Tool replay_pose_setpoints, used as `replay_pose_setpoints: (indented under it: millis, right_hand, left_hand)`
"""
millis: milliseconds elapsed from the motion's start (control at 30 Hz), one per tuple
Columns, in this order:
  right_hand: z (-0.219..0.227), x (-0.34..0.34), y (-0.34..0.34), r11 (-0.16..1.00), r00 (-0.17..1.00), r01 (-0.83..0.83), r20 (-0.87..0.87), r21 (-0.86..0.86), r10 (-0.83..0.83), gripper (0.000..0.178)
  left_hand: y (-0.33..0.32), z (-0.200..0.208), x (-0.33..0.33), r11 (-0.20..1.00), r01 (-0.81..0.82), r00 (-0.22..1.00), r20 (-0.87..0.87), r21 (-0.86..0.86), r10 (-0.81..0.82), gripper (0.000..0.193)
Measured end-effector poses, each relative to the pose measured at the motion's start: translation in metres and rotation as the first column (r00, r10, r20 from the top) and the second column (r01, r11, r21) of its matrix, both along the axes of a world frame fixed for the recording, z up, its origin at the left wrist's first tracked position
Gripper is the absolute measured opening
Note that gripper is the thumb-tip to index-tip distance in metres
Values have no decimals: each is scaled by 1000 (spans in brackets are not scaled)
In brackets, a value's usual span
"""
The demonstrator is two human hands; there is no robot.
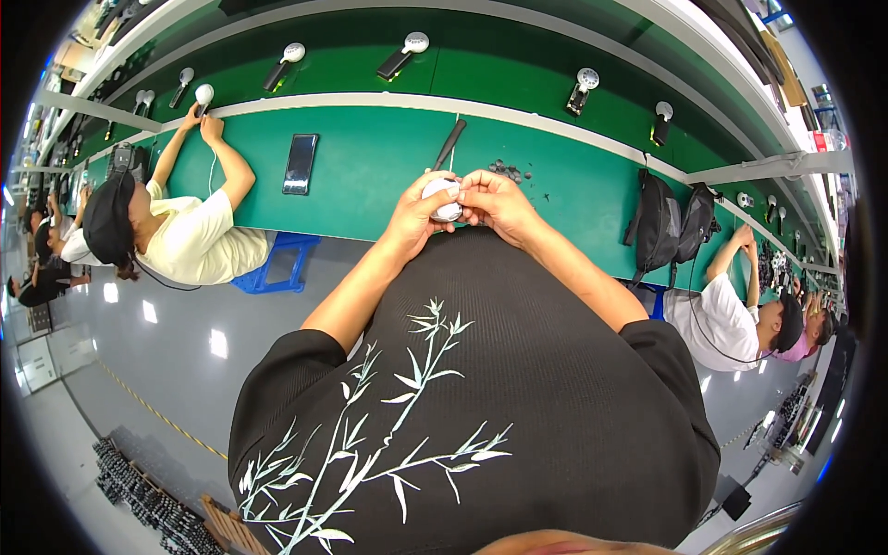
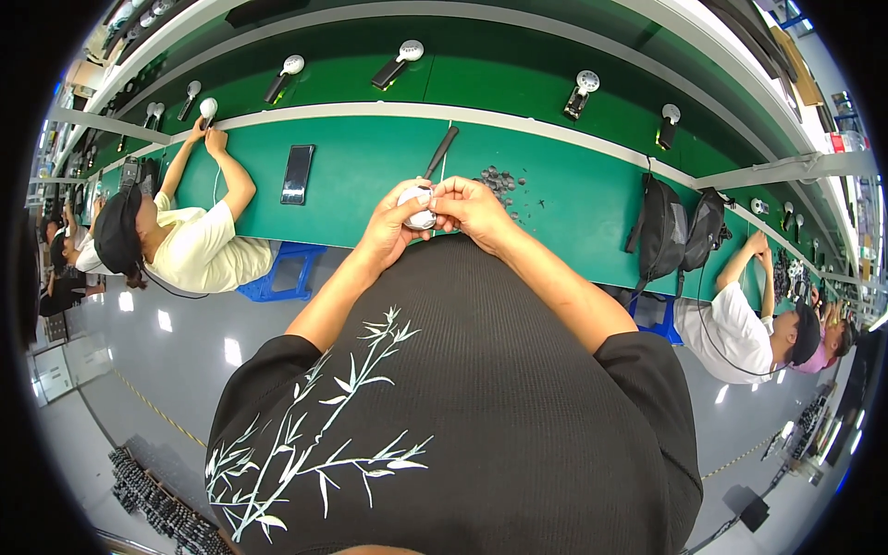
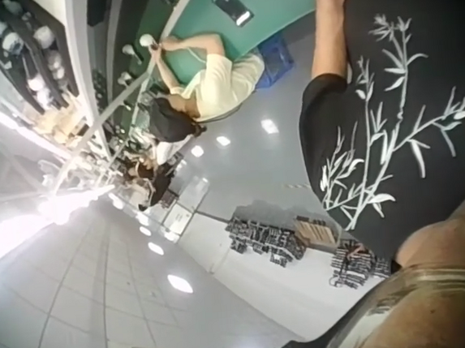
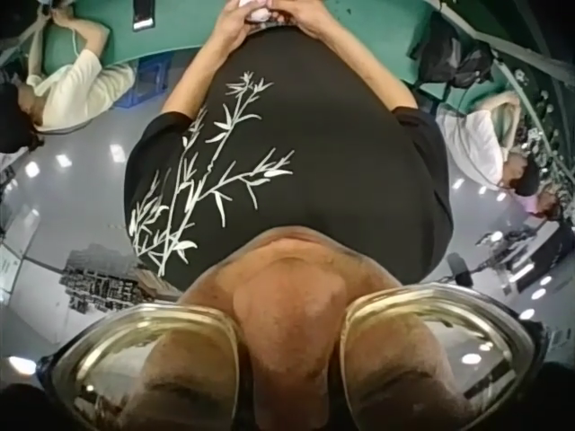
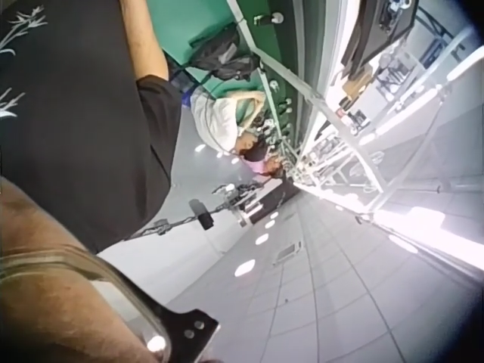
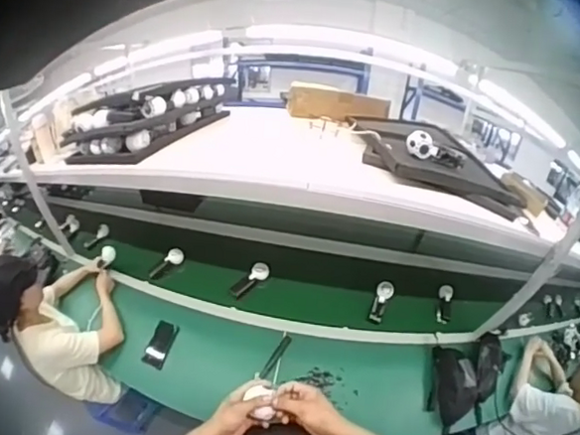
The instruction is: The person assembles handheld electronic devices by securing internal components within a plastic casing using screws and an electric screwdriver.
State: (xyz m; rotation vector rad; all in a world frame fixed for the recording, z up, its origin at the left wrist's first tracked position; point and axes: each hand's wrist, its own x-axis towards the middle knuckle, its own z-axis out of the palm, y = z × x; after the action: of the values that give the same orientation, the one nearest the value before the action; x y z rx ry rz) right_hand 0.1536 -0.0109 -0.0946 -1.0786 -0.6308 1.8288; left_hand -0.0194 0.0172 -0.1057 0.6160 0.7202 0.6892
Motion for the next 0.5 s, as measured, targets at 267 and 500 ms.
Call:
replay_pose_setpoints:
  millis: [267, 500]
  right_hand:
    - [-7, 1, -4, 1000, 1000, -10, -20, 12, 10, 10]
    - [-26, 19, 0, 999, 987, -33, -158, -39, 26, 7]
  left_hand:
    - [-5, -8, -4, 1000, 14, 1000, 16, -28, -13, 34]
    - [-6, -18, 2, 1000, 0, 1000, -11, 27, 0, 35]
